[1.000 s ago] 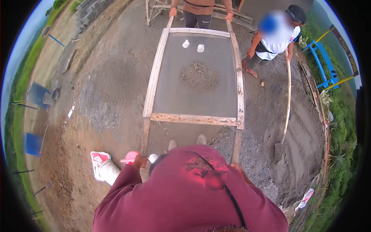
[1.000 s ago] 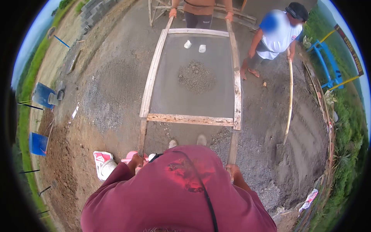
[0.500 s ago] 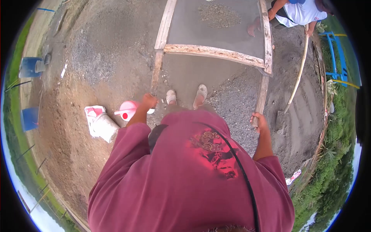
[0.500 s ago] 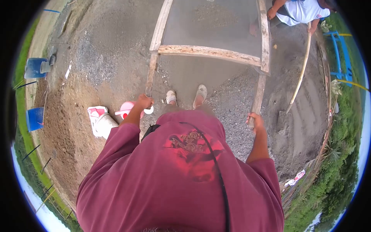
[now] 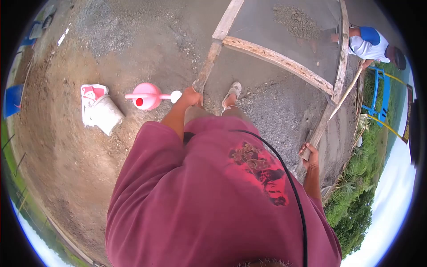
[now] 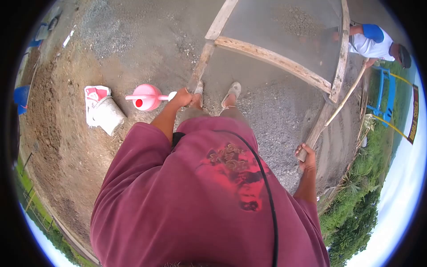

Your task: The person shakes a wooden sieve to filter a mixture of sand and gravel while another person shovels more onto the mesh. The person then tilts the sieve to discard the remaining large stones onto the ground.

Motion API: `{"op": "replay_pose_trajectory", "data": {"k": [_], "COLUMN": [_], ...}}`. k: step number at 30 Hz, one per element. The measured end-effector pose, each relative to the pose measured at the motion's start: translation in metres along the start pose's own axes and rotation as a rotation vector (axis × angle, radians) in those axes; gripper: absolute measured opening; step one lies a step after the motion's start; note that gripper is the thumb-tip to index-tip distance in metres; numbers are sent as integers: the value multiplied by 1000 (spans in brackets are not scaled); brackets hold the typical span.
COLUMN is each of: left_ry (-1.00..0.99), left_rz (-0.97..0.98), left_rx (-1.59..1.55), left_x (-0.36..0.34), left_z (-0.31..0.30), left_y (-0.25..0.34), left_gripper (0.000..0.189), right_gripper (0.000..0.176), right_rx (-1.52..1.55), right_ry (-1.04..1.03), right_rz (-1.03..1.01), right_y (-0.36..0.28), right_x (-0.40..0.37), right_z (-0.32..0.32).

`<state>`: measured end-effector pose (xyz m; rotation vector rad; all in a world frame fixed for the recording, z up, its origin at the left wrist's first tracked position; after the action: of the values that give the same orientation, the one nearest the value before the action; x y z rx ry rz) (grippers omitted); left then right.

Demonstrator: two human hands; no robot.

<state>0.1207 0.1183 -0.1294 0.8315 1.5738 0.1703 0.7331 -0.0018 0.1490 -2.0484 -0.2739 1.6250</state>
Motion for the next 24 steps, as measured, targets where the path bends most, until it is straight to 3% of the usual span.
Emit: {"op": "replay_pose_trajectory", "data": {"k": [4,6,8,10,13,15,17,24], "left_ry": [220,395,430,388,329,323,101,50], "left_rz": [-39,15,49,16,-141,-37,-116,-69], "left_rx": [6,14,-23,-127,-126,-35,-42,30], "left_x": [-45,-133,-148,-126,-72,-26,1,14], "left_z": [-222,-326,-371,-377,-275,-227,-171,-110], "left_y": [-16,25,44,33,1,-7,-5,49], "left_gripper": [21,15,13,11,12,15,14,13], "right_gripper": [20,21,22,22,23,25,25,23], "right_rx": [22,41,33,16,-10,-50,-53,-33], "right_ry": [-149,-222,-233,-199,-110,-57,22,101], "right_rz": [-102,-194,-266,-280,-263,-264,-286,-265], "right_y": [-10,-43,-88,-119,-123,-120,-133,-145], "right_x": [5,-43,-112,-147,-138,-90,-82,-54], "right_z": [169,255,301,305,264,225,177,114]}}
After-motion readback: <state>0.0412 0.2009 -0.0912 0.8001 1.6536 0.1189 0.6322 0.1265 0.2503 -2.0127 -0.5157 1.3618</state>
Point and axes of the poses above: each hand's wrist, its own x-axis towards the middle knuckle, its own z-axis out of the palm, y = z × x, the point moved 10 cm from there along x, towards the middle knuckle, and after that the axes turned 5 degrees about -x, right-handed, at the moved point
